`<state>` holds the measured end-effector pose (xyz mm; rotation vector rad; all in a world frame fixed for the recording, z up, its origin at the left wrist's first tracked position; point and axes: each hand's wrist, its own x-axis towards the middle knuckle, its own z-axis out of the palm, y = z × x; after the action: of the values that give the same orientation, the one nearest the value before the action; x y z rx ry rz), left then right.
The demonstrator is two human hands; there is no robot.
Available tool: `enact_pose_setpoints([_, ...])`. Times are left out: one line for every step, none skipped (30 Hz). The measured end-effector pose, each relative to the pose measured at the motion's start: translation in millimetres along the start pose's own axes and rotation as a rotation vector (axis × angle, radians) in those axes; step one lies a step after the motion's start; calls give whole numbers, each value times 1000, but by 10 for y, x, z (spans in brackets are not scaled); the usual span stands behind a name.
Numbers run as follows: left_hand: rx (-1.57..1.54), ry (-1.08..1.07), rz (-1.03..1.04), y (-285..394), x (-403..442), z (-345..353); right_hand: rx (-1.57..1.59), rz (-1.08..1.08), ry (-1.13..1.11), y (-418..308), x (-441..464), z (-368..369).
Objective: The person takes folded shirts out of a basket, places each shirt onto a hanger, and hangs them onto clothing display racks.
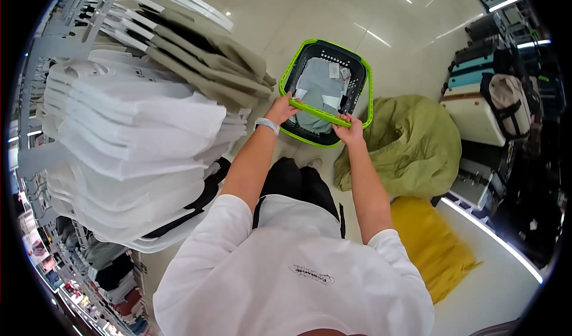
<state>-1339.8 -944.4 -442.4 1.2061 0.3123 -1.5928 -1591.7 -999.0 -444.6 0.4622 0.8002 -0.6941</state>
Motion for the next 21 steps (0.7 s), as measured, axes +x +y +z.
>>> enact_pose_setpoints([-24, 18, -8, 74, 65, 71, -18, -7, 49, -85, 72, 142])
enact_pose_setpoints([-55, 37, -19, 112, 124, 144, -36, 3, 58, -178, 121, 265])
enact_pose_setpoints([-72, 35, -12, 179, 231, 240, -67, 0, 109, -293, 197, 457])
enact_pose_setpoints([-113, 39, -12, 229, 327, 334, -100, -5, 159, -403, 269, 652])
enact_pose_setpoints([-154, 41, -10, 304, 434, 437, -118, -4, 154, -513, 345, 861])
enact_pose_setpoints([-172, 34, 5, 363, 485, 536, -161, -4, 196, -609, 407, 1034])
enact_pose_setpoints([-198, 39, 28, 397, 541, 630, -203, -4, 244, -732, 528, 1157])
enact_pose_setpoints([-221, 47, 48, 450, 608, 720, -220, -1, 244, -845, 662, 1277])
enact_pose_setpoints([-291, 40, 83, 432, 724, 757, -259, 28, 223, -998, 821, 1273])
enact_pose_setpoints([-306, 33, 93, 497, 909, 820, -300, 51, 185, -1133, 1012, 1458])
enact_pose_setpoints([-364, 20, 111, 564, 1112, 909, -314, 63, 258, -1287, 1187, 1640])
enact_pose_setpoints([-431, 31, 106, 500, 1216, 979, -334, 72, 282, -1428, 1271, 1755])
enact_pose_setpoints([-506, 94, 97, 473, 1241, 1132, -394, 81, 308, -1561, 1340, 1841])
enact_pose_setpoints([-527, 99, 117, 596, 1362, 1292, -450, 87, 314, -1691, 1550, 2054])
enact_pose_setpoints([-526, 139, 137, 627, 1429, 1422, -472, 152, 235, -1864, 1727, 2148])
enact_pose_setpoints([-527, 180, 156, 685, 1476, 1540, -493, 174, 241, -1944, 1879, 2291])
enact_pose_setpoints([-555, 188, 176, 818, 1571, 1624, -549, 169, 251, -2017, 2088, 2467])
enact_pose_setpoints([-571, 200, 175, 944, 1742, 1612, -598, 158, 264, -2064, 2281, 2664])
enact_pose_setpoints([-612, 150, 170, 1209, 2004, 1587, -626, 107, 321, -1975, 2449, 3070])
enact_pose_setpoints([-668, 93, 205, 1232, 1958, 1464, -655, 122, 303, -1835, 2477, 3134])
enact_pose_setpoints([-673, 90, 224, 1388, 1977, 1490, -661, 162, 303, -1812, 2600, 3295])
